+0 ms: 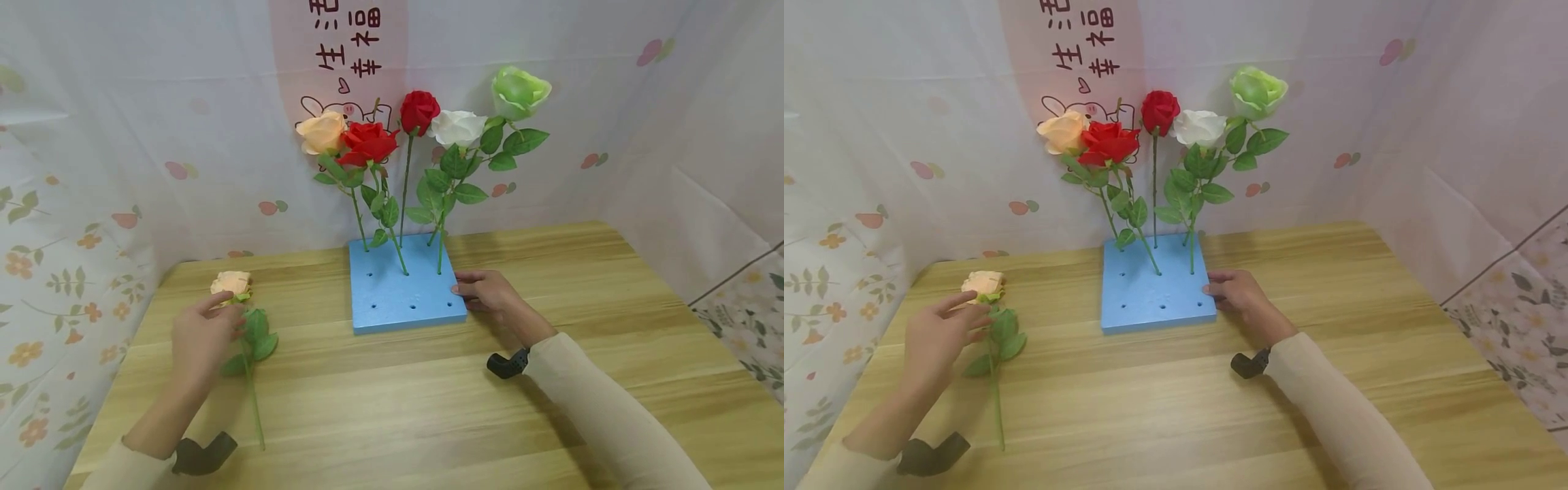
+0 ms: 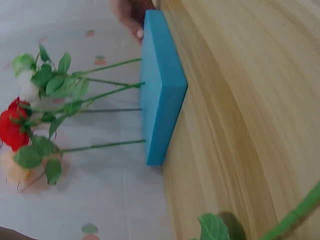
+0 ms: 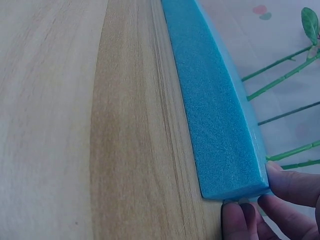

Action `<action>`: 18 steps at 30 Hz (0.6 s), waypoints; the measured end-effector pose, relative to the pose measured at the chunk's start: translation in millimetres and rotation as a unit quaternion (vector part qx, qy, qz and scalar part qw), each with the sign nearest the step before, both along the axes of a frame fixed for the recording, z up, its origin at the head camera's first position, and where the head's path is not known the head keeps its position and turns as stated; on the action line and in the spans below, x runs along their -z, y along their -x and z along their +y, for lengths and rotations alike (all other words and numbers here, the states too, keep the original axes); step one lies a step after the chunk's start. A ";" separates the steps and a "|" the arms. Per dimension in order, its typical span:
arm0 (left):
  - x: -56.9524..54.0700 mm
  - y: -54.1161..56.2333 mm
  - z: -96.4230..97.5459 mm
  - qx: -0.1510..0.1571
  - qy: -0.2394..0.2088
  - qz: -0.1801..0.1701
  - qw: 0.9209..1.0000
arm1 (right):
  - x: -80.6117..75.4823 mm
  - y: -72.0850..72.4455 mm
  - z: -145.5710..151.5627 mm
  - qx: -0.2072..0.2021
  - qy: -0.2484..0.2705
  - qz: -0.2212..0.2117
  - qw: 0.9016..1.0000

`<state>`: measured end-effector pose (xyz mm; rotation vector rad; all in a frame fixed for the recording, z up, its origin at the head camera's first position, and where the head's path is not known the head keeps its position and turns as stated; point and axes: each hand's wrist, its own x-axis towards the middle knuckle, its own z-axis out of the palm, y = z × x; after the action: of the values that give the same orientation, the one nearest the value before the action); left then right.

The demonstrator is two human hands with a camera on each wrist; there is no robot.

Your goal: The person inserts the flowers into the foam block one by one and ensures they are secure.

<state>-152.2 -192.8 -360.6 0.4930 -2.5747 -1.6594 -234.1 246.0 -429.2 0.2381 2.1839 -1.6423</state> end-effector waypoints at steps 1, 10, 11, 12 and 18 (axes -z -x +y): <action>0.1 -0.1 -3.9 -0.002 -0.013 -0.006 1.000 | 0.0 0.1 -0.3 0.000 0.000 0.000 1.000; 9.5 4.6 -29.3 -0.035 -0.140 -0.084 0.986 | -1.0 0.8 -0.4 0.004 0.000 -0.005 1.000; 11.2 5.1 -31.6 -0.039 -0.147 -0.089 0.984 | -1.0 0.9 -0.2 0.007 0.001 -0.006 1.000; 13.0 5.6 -33.8 -0.042 -0.150 -0.093 0.983 | -1.1 0.9 0.0 0.004 0.000 -0.006 1.000; 23.7 6.9 -44.9 -0.045 -0.167 -0.123 0.977 | 0.3 1.6 0.5 0.002 0.009 -0.005 1.000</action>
<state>-159.1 -237.7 -384.3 0.8680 -2.3834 -2.1307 -235.7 246.4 -429.5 0.2469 2.1619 -1.6581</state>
